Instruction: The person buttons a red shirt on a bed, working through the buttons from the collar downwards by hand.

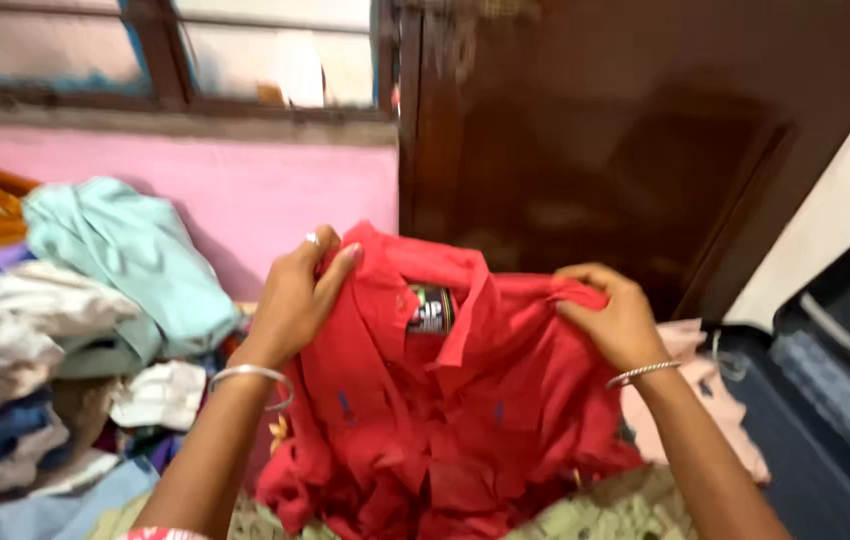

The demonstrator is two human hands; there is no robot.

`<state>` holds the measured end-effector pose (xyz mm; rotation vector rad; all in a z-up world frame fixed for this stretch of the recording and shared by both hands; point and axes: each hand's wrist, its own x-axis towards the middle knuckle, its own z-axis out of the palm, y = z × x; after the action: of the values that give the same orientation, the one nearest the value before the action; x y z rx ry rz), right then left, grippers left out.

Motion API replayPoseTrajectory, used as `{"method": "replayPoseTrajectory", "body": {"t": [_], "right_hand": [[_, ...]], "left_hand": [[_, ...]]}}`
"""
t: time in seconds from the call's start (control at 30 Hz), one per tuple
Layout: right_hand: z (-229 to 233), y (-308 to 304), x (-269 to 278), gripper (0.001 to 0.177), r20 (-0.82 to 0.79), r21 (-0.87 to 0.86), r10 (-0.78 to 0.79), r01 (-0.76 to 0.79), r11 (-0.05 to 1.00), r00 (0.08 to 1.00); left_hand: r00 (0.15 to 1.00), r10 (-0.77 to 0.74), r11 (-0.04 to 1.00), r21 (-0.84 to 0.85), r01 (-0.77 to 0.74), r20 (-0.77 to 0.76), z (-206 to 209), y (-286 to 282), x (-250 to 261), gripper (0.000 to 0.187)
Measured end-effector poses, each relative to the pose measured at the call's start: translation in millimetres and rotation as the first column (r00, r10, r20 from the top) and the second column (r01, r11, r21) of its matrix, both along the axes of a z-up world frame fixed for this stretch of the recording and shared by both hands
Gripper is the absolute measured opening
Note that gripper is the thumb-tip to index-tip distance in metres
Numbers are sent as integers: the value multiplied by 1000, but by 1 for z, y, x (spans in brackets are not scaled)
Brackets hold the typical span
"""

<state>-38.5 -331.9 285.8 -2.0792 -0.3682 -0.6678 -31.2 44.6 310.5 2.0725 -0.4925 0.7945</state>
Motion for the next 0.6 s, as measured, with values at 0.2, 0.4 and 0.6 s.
{"method": "replayPoseTrajectory", "body": {"t": [0.2, 0.4, 0.6], "right_hand": [[126, -10, -12, 17, -22, 136, -58, 60, 989, 998], [218, -25, -43, 25, -83, 605, 509, -362, 709, 857], [211, -24, -66, 27, -227, 485, 447, -298, 822, 865]], "left_hand": [[936, 93, 994, -93, -65, 338, 121, -5, 19, 36], [545, -804, 485, -792, 371, -238, 218, 4, 4, 26], [907, -260, 958, -205, 200, -331, 234, -21, -43, 33]]}}
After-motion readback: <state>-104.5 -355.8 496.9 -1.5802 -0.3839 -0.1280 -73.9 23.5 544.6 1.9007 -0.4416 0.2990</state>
